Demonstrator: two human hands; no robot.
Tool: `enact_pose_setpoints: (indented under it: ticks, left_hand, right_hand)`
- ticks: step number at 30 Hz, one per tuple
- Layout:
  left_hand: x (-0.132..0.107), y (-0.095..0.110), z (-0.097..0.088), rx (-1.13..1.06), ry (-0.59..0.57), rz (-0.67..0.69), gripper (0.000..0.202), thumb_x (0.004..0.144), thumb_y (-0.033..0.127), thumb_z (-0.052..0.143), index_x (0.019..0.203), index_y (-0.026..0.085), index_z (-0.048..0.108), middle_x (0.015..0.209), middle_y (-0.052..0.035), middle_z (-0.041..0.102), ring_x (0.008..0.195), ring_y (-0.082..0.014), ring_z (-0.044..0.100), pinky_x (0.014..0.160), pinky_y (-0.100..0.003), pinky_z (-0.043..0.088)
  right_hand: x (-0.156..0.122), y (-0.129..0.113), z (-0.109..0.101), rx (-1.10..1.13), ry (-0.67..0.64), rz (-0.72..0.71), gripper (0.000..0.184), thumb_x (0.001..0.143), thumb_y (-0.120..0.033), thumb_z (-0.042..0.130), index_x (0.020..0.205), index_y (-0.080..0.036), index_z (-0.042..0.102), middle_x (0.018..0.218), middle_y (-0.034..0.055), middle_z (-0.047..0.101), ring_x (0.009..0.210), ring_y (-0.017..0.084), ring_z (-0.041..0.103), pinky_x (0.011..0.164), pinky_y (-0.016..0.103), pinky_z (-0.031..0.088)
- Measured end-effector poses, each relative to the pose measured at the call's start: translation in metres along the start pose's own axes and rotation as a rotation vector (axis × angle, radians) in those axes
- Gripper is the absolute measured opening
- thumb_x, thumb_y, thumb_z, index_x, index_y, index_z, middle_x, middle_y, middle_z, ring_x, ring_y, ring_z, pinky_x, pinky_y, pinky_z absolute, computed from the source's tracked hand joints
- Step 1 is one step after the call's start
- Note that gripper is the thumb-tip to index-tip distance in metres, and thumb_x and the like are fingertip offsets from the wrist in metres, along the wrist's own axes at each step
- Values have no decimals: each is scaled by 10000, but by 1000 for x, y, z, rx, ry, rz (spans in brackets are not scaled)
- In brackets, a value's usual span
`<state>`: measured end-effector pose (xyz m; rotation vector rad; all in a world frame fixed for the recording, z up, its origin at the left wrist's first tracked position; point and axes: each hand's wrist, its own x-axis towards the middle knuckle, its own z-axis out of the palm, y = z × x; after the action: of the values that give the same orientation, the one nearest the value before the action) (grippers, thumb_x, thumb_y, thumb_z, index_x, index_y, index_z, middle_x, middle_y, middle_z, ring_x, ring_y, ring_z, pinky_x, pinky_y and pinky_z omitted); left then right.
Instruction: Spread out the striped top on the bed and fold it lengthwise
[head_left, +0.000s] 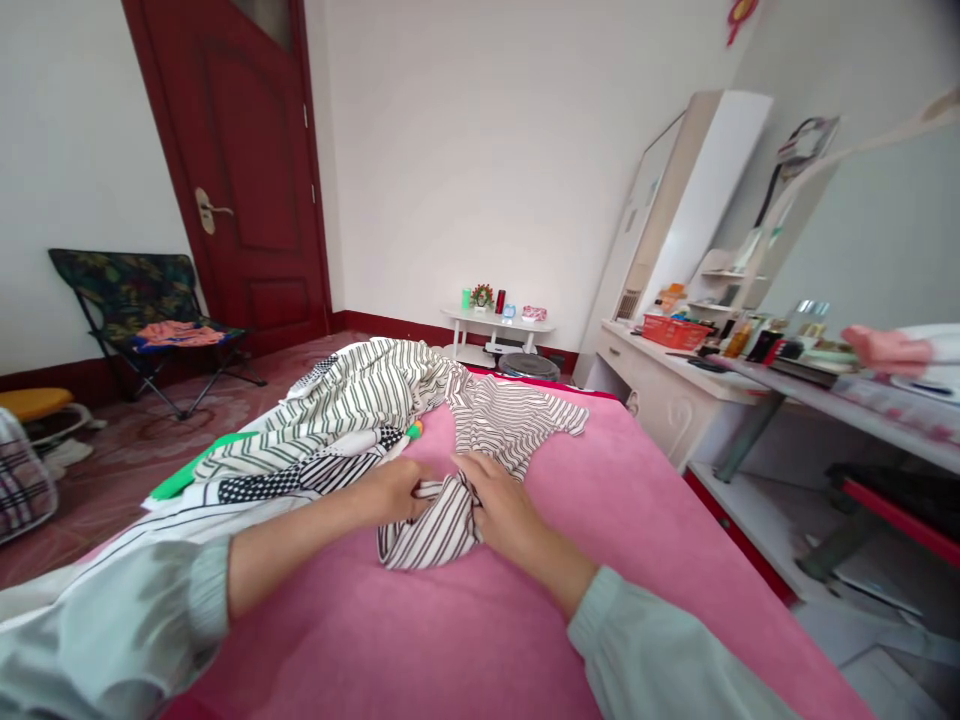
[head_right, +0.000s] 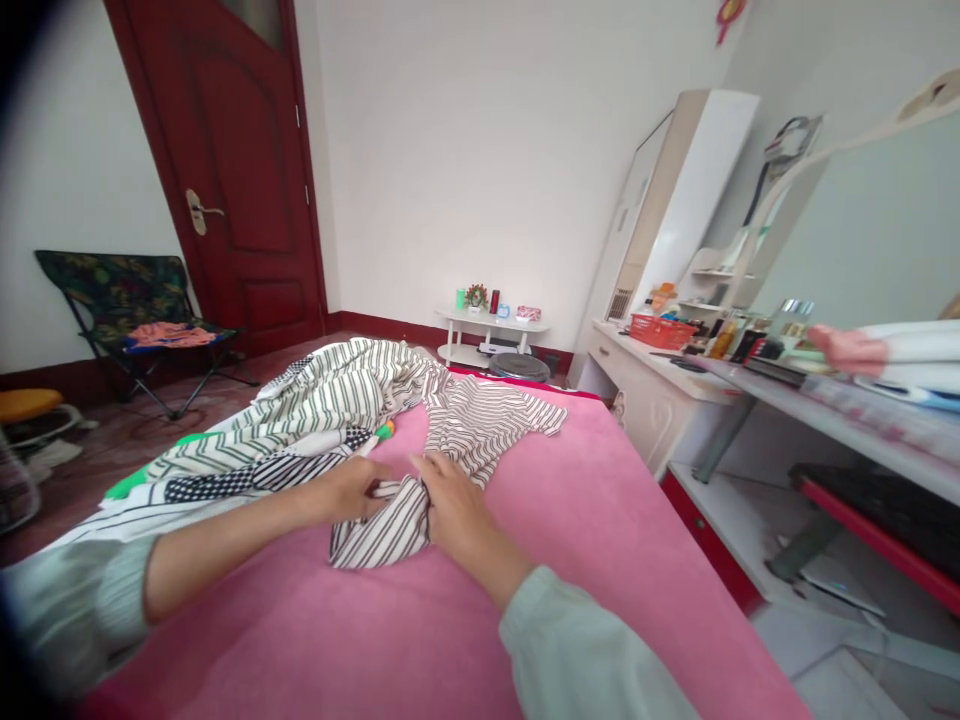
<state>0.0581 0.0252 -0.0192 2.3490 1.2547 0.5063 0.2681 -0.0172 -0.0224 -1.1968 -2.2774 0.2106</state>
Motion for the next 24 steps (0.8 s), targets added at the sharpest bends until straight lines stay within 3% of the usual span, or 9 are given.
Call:
enact_pose_setpoints:
  ticks: [4, 7, 11, 15, 17, 20, 22, 24]
  left_hand:
    - [-23, 21, -7, 60, -77, -10, 82, 647, 275, 654, 661, 203, 618, 570, 42, 556, 510, -127, 475, 477, -239, 279]
    - [-35, 25, -12, -9, -64, -46, 188, 680, 359, 661, 640, 196, 576, 587, 39, 555, 517, -119, 457, 479, -235, 282]
    - [-46, 17, -11, -48, -15, -33, 203, 693, 329, 648, 603, 191, 530, 596, 38, 546, 550, -119, 457, 503, -234, 298]
    - [-57, 11, -2, -159, -86, -49, 158, 679, 182, 587, 575, 182, 468, 553, 52, 504, 510, -97, 421, 474, -223, 282]
    - [-62, 14, 1, -122, -113, -23, 128, 661, 138, 578, 588, 178, 481, 570, 49, 521, 524, -100, 450, 479, -222, 303]
    - [-63, 25, 2, 18, -20, 123, 105, 692, 146, 606, 791, 182, 601, 797, 3, 629, 731, -156, 575, 636, -248, 432]
    - [-59, 35, 4, 75, 51, 282, 293, 767, 138, 567, 1049, 209, 605, 1078, -42, 624, 988, -194, 578, 844, -282, 453]
    - [-50, 43, 9, 130, 55, 426, 491, 803, 61, 486, 1257, 248, 509, 1313, -59, 518, 1195, -200, 485, 1001, -303, 388]
  right_hand:
    - [-7, -1, -16, -93, -65, -9, 436, 671, -9, 453, 980, -257, 634, 933, 19, 591, 894, 181, 556, 720, 259, 411]
    - [-26, 8, -38, -95, 44, 18, 306, 646, -10, 445, 818, -226, 579, 861, 4, 582, 854, 170, 545, 694, 245, 390]
    - [-66, 35, -72, -142, 118, 141, 224, 646, -45, 457, 761, -232, 501, 808, -9, 573, 758, 161, 543, 642, 245, 390]
    - [-118, 77, -100, -271, 62, 308, 132, 689, -145, 510, 764, -252, 490, 818, -7, 603, 707, 175, 558, 585, 262, 412]
    - [-142, 97, -109, -316, 6, 367, 174, 678, -148, 503, 809, -259, 536, 867, 4, 629, 746, 190, 586, 597, 274, 442]
    - [-167, 114, -115, -344, -44, 323, 386, 676, -114, 467, 1005, -255, 612, 1059, 40, 637, 976, 220, 592, 805, 331, 482]
    - [-173, 114, -114, -365, -50, 246, 489, 680, -98, 464, 1119, -250, 616, 1170, 57, 607, 1126, 240, 528, 960, 393, 423]
    - [-173, 107, -111, -362, -58, 175, 555, 668, -73, 464, 1173, -253, 608, 1238, 61, 578, 1210, 252, 465, 1037, 432, 359]
